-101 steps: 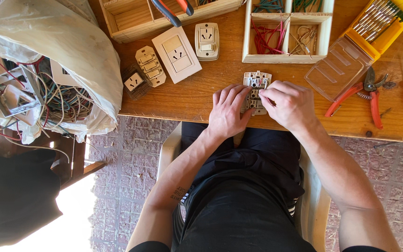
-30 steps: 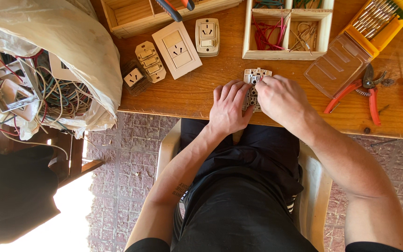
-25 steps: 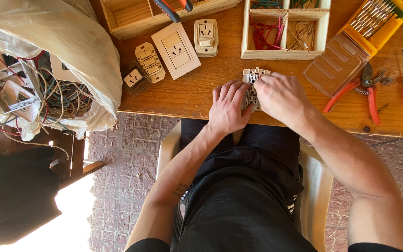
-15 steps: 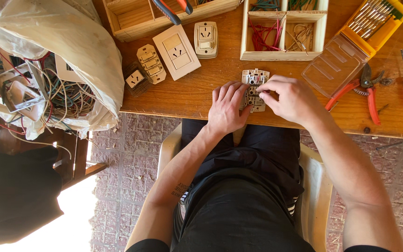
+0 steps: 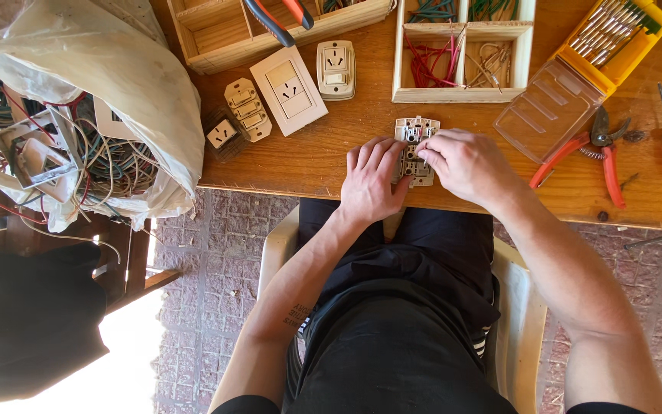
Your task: The person assembles an electrical switch or socket by inserting and tightening wires into terminal blocks using a screwdriver. They handle multiple wires and components on a wooden workbench, securing connections and positioning parts within a housing.
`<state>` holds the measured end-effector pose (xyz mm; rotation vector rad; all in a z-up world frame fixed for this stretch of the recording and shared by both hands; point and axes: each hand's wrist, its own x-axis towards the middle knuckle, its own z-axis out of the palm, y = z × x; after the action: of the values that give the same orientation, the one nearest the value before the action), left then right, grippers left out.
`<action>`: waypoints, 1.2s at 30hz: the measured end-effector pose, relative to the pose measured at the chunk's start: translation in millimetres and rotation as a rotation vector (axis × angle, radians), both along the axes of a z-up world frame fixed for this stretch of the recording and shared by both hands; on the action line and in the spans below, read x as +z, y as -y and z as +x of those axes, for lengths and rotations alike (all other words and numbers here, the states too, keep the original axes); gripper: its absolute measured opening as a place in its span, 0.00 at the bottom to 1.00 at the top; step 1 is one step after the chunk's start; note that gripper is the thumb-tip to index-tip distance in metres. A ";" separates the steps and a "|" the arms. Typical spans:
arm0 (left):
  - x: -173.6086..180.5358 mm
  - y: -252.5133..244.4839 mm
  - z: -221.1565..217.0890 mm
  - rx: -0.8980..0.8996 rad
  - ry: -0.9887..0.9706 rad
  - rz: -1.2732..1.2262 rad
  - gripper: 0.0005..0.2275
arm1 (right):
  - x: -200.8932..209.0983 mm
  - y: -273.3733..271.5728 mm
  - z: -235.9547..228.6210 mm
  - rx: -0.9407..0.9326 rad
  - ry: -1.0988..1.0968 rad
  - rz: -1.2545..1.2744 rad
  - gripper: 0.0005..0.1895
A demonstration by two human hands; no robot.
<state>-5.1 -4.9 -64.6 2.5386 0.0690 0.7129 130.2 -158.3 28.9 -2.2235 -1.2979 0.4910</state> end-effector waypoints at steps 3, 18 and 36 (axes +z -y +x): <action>3.9 -0.1 -1.1 -0.002 0.001 -0.007 0.33 | 1.1 -1.5 -3.8 -0.001 0.054 0.013 0.09; 0.4 -0.9 -0.3 -0.008 0.019 -0.026 0.30 | 1.1 0.4 -13.7 -0.022 0.304 -0.067 0.06; 7.6 -0.2 0.0 0.006 -0.013 0.010 0.32 | -26.2 -3.9 -33.2 -0.202 0.474 0.009 0.07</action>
<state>-5.1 -4.7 -57.0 2.5534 0.0772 0.7012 97.0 -154.4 2.7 -2.5214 -1.2646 -0.1289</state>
